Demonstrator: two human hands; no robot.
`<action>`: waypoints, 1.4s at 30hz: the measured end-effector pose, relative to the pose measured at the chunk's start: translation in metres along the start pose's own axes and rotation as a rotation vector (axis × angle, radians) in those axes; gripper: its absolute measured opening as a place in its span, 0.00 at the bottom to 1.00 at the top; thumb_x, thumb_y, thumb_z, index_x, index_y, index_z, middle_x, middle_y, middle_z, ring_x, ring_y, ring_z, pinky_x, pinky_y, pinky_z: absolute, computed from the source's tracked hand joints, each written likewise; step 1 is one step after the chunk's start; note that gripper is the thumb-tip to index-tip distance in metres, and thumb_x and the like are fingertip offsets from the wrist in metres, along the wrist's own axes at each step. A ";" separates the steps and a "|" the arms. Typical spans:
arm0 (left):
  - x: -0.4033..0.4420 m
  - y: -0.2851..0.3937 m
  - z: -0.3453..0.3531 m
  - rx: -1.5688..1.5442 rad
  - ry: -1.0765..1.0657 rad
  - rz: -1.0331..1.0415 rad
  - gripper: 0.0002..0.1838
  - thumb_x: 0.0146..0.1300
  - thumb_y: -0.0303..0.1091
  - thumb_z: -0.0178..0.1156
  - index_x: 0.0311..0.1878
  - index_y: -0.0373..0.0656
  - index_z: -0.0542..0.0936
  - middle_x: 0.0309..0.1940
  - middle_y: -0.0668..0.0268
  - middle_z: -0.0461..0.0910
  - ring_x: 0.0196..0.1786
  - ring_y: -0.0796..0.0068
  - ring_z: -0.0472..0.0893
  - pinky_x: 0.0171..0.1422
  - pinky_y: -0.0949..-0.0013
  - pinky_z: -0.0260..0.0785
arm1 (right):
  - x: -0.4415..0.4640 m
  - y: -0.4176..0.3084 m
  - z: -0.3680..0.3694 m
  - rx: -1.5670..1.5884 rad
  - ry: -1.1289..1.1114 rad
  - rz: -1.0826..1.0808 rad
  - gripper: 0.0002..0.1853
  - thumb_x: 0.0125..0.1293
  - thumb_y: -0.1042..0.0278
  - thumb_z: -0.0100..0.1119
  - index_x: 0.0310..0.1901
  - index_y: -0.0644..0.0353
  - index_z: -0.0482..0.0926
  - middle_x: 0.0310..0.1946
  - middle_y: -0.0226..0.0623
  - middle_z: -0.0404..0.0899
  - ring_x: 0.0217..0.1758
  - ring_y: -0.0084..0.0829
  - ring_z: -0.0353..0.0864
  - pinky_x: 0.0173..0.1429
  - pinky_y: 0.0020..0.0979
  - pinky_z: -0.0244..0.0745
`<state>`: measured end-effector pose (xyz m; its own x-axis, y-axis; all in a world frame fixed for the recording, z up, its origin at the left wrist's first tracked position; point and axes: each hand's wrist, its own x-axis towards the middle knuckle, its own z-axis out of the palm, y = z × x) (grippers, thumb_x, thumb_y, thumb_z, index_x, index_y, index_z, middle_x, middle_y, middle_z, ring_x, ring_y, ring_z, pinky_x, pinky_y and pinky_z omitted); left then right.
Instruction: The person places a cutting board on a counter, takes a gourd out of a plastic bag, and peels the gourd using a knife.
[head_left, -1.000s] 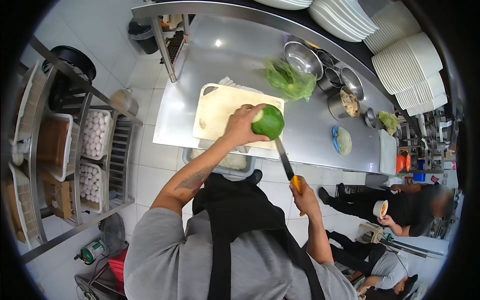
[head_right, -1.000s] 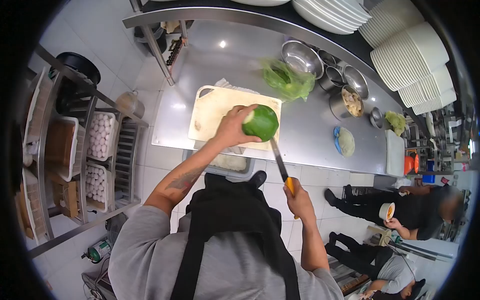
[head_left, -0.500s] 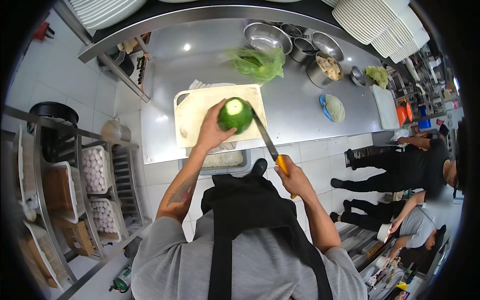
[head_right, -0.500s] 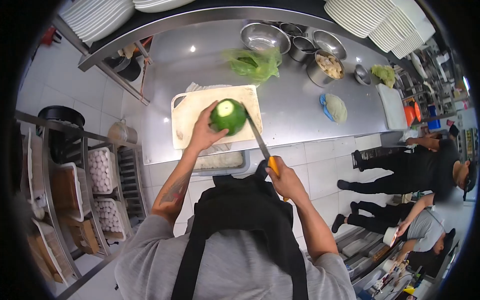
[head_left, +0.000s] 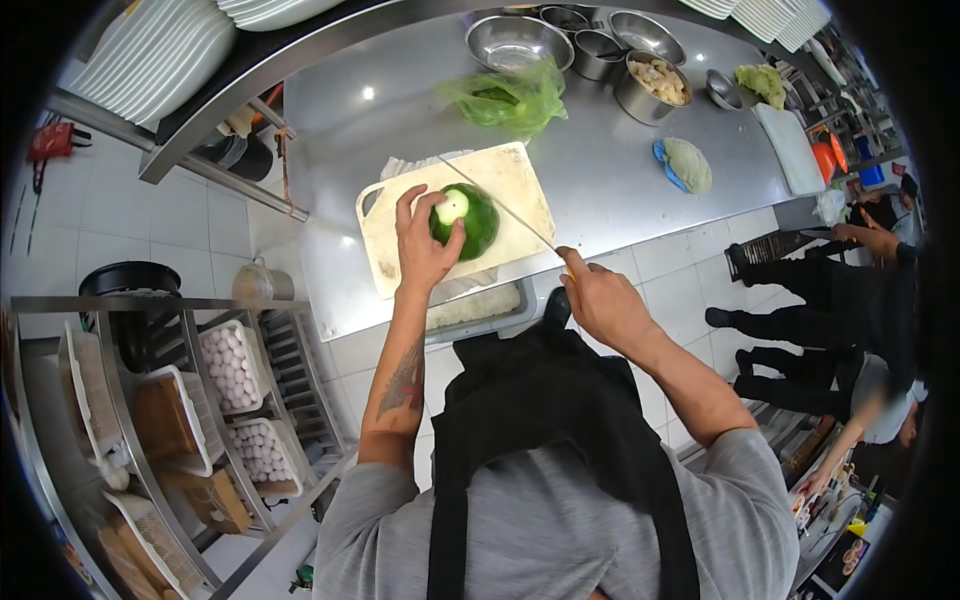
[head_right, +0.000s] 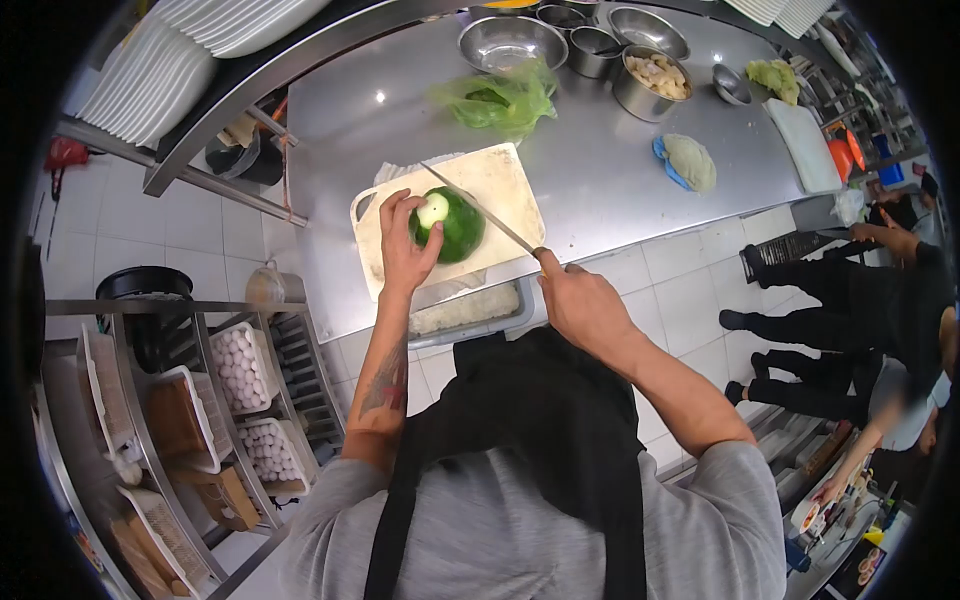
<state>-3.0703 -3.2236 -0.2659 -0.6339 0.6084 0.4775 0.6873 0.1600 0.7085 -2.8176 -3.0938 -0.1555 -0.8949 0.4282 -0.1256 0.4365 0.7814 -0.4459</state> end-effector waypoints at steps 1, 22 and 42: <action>0.002 -0.005 0.005 -0.006 -0.016 0.001 0.20 0.57 0.33 0.69 0.53 0.41 0.79 0.57 0.48 0.73 0.63 0.46 0.74 0.65 0.54 0.70 | -0.003 -0.002 0.003 0.006 -0.001 0.016 0.20 0.70 0.75 0.51 0.63 0.64 0.68 0.28 0.58 0.81 0.31 0.58 0.84 0.38 0.52 0.81; 0.001 -0.025 0.035 -0.055 0.150 0.053 0.19 0.53 0.32 0.69 0.48 0.40 0.80 0.48 0.53 0.74 0.53 0.53 0.76 0.56 0.56 0.73 | 0.010 -0.018 0.035 -0.390 -0.040 -0.002 0.28 0.69 0.73 0.51 0.70 0.64 0.64 0.31 0.49 0.79 0.25 0.44 0.86 0.25 0.39 0.81; 0.014 0.002 0.035 0.130 0.029 -0.003 0.19 0.53 0.29 0.65 0.50 0.38 0.79 0.46 0.53 0.71 0.51 0.52 0.74 0.59 0.56 0.70 | 0.013 0.036 -0.035 -0.215 -0.166 -0.119 0.08 0.66 0.77 0.53 0.46 0.67 0.70 0.26 0.49 0.83 0.29 0.45 0.88 0.33 0.39 0.84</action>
<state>-3.0651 -3.1875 -0.2759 -0.6445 0.5857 0.4915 0.7246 0.2625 0.6372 -2.8103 -3.0436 -0.1421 -0.9361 0.2617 -0.2351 0.3217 0.9073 -0.2708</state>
